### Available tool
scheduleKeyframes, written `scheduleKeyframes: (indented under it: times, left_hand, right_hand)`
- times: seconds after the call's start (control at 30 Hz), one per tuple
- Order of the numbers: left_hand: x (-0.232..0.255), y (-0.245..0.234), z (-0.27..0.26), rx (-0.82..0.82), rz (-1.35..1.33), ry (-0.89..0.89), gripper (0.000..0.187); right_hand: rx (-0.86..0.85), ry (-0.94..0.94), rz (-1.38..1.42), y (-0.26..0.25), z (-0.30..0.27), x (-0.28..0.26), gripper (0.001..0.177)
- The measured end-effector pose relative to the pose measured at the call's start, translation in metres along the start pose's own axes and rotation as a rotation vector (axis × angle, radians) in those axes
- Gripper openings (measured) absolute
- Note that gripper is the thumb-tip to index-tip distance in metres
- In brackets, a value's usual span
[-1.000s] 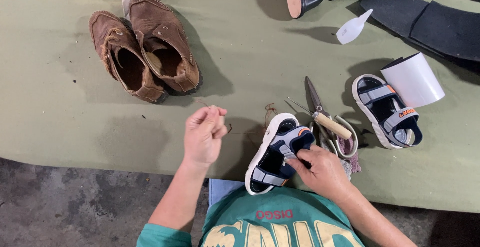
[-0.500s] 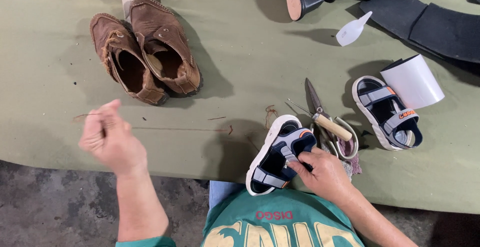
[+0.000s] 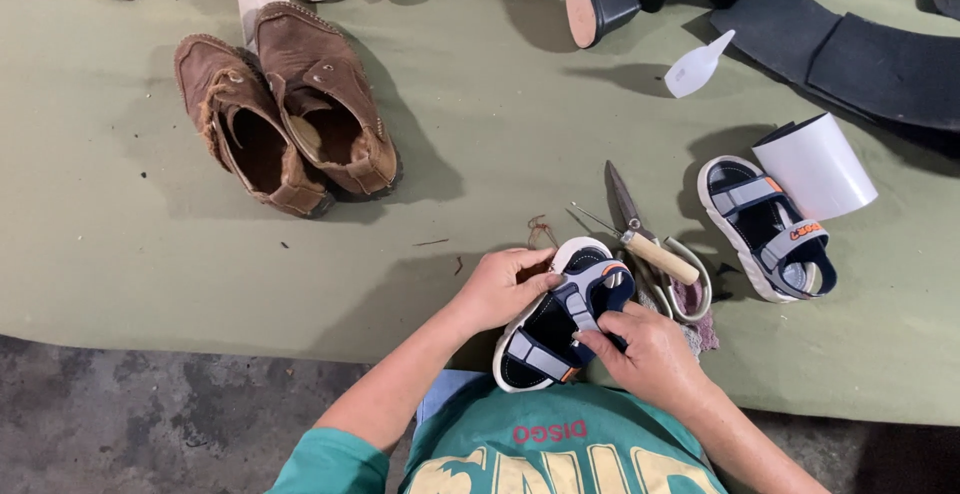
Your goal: The person repairs a child's sandal by using a cobbler's awl to puncture holes and a needle with thread to stitch the strap. They also use scissors to cut the thread and handle a spool of thread during the process.
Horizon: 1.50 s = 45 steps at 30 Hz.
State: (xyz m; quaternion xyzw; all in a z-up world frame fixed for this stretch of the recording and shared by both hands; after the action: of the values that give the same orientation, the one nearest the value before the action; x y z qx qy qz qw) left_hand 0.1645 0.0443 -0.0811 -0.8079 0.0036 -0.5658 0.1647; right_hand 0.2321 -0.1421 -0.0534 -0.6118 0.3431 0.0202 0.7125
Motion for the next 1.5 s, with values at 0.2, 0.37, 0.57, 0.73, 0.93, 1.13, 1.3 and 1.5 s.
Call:
scheduleKeyframes:
  times: [0.2,0.37,0.57,0.73,0.93,1.13,1.3,1.5]
  left_hand:
    - [-0.027,-0.009,0.001,0.123,-0.125,-0.003,0.014]
    - [-0.005,-0.028,-0.019,0.199,-0.044,0.029,0.013]
    - [0.006,0.001,-0.026,-0.026,-1.078,0.102,0.017]
    - [0.0,0.001,-0.029,0.011,-1.256,0.106,0.018]
    - [0.005,-0.038,-0.049,0.168,-1.201,0.149,0.024]
    - [-0.014,-0.149,-0.089,0.692,-1.392,0.14,0.023]
    - [-0.036,-0.226,-0.136,0.955,-1.294,0.429,0.021]
    - [-0.03,-0.157,-0.088,0.911,-0.3,0.054,0.012]
  right_hand:
    - [0.0,0.022,0.003,0.004,-0.004,0.008,0.04]
    - [-0.026,0.028,0.002,0.005,-0.007,0.013,0.041]
    - [0.052,-0.023,-0.024,0.002,-0.016,0.013,0.047]
    - [0.045,-0.027,0.042,-0.008,-0.025,0.013,0.05]
    - [0.047,-0.087,0.101,-0.023,-0.027,-0.008,0.046]
    - [0.02,-0.01,0.131,-0.024,-0.039,0.016,0.048]
    - [0.058,0.097,0.145,-0.026,-0.052,0.045,0.048]
    - [0.099,0.074,0.133,-0.026,-0.053,0.04,0.046]
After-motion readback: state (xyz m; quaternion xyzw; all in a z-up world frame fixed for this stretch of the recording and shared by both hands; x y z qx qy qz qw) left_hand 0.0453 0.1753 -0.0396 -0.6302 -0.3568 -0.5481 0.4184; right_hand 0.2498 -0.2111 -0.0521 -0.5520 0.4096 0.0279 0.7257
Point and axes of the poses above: each hand's wrist, its own z-axis towards the middle knuckle, its own y-axis out of the palm, x = y × z, the point moved 8 cm from there along z, towards the middle knuckle, and after that the axes turned 3 degrees about -y, right-handed, at the moved point
